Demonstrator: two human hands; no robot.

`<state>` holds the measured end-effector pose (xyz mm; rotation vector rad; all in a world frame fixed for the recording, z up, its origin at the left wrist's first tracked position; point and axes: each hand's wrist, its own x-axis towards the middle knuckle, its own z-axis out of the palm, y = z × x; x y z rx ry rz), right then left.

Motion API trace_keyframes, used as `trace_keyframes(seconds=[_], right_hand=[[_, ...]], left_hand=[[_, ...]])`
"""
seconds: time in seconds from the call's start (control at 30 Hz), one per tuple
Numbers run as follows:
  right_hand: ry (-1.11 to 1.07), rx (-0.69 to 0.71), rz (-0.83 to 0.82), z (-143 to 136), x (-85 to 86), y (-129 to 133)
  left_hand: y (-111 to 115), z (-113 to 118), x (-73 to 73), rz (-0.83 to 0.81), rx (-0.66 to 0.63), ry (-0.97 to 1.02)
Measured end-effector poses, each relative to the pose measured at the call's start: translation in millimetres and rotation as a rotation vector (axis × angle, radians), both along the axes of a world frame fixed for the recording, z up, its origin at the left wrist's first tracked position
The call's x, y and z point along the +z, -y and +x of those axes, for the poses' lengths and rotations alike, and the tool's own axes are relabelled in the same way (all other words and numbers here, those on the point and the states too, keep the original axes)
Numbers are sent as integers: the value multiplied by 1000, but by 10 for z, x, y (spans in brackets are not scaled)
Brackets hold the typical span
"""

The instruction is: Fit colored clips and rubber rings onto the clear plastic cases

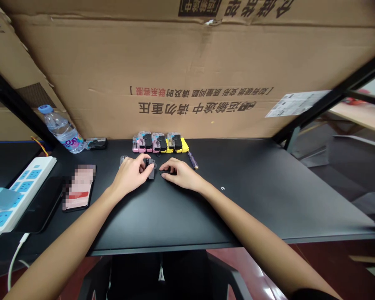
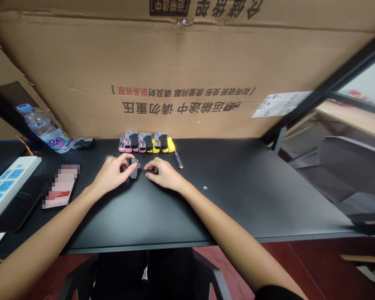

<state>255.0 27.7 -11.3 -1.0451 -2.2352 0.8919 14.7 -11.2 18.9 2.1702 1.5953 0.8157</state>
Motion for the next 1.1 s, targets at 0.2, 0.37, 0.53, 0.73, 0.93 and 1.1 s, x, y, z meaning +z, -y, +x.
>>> trace_keyframes(seconds=[0.2, 0.37, 0.53, 0.73, 0.93, 1.1], right_hand=[[-66, -21, -59, 14, 9, 1], [-357, -2, -319, -53, 53, 50], [-550, -76, -431, -117, 62, 70], [-537, -93, -426, -127, 59, 77], [-583, -75, -453, -130, 71, 90], [-552, -44, -557, -97, 102, 92]], left_hand=[[0, -1, 3, -9, -15, 11], [19, 15, 11, -18, -20, 42], [54, 56, 12, -60, -103, 141], [55, 61, -15, -56, -112, 170], [71, 69, -3, -1, -145, 158], [100, 76, 1, 16, -205, 98]])
